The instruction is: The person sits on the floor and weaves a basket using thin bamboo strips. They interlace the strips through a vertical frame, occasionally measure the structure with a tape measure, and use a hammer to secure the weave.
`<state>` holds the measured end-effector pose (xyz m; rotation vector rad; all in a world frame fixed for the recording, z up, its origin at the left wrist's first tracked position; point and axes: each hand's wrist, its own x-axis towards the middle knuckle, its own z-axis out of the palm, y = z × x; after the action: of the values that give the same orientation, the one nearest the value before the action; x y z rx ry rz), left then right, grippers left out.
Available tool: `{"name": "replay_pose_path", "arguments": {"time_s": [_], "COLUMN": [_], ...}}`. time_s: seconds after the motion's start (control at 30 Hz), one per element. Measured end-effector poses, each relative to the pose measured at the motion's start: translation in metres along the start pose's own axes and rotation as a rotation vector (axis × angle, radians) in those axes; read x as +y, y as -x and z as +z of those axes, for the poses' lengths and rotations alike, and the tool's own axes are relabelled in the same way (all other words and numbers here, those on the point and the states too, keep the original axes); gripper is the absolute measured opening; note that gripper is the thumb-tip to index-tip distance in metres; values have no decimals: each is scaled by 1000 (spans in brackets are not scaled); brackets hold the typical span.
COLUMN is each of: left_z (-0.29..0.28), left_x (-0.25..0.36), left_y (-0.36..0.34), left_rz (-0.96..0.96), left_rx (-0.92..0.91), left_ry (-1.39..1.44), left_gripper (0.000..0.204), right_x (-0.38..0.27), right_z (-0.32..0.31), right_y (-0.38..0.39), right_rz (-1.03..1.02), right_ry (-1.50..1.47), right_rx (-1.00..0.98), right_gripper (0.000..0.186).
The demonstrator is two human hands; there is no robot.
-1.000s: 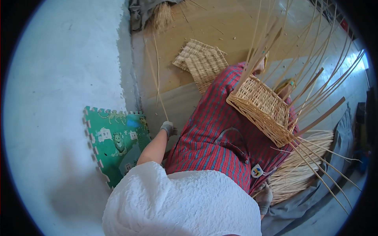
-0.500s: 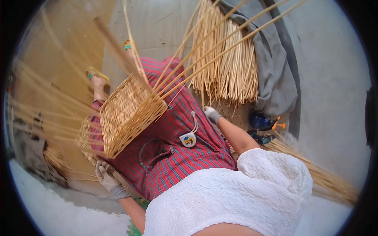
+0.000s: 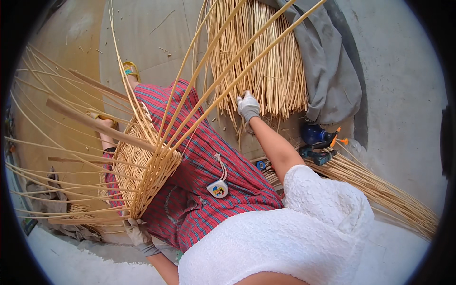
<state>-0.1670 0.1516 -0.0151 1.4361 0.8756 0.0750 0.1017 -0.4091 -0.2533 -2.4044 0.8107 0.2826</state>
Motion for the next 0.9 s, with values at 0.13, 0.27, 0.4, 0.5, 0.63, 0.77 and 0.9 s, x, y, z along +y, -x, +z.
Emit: {"name": "replay_pose_path", "arguments": {"time_s": [0.13, 0.27, 0.4, 0.5, 0.63, 0.77, 0.9], "left_z": [-12, 22, 78, 118, 190, 185, 107], "left_x": [-11, 13, 27, 61, 66, 72, 95], "left_y": [5, -11, 38, 76, 77, 67, 84], "left_rz": [0, 45, 466, 395, -161, -373, 679], "left_rx": [24, -3, 437, 27, -1066, -1207, -914], "left_ry": [11, -34, -276, -367, 191, -79, -812], "left_gripper": [47, 43, 23, 15, 58, 40, 21], "right_x": [-4, 31, -29, -97, -122, -158, -180], "right_z": [25, 40, -36, -127, -147, -131, -136], "right_y": [-25, -65, -8, 117, 284, 323, 275], "right_rz": [100, 135, 97, 464, 298, -132, -271], "right_ry": [-19, -268, -440, -1163, -830, -290, -353], "right_rx": [-95, -30, -592, -1093, -1842, -1769, -1666], "right_gripper": [43, 43, 29, 21, 30, 48, 57]}}
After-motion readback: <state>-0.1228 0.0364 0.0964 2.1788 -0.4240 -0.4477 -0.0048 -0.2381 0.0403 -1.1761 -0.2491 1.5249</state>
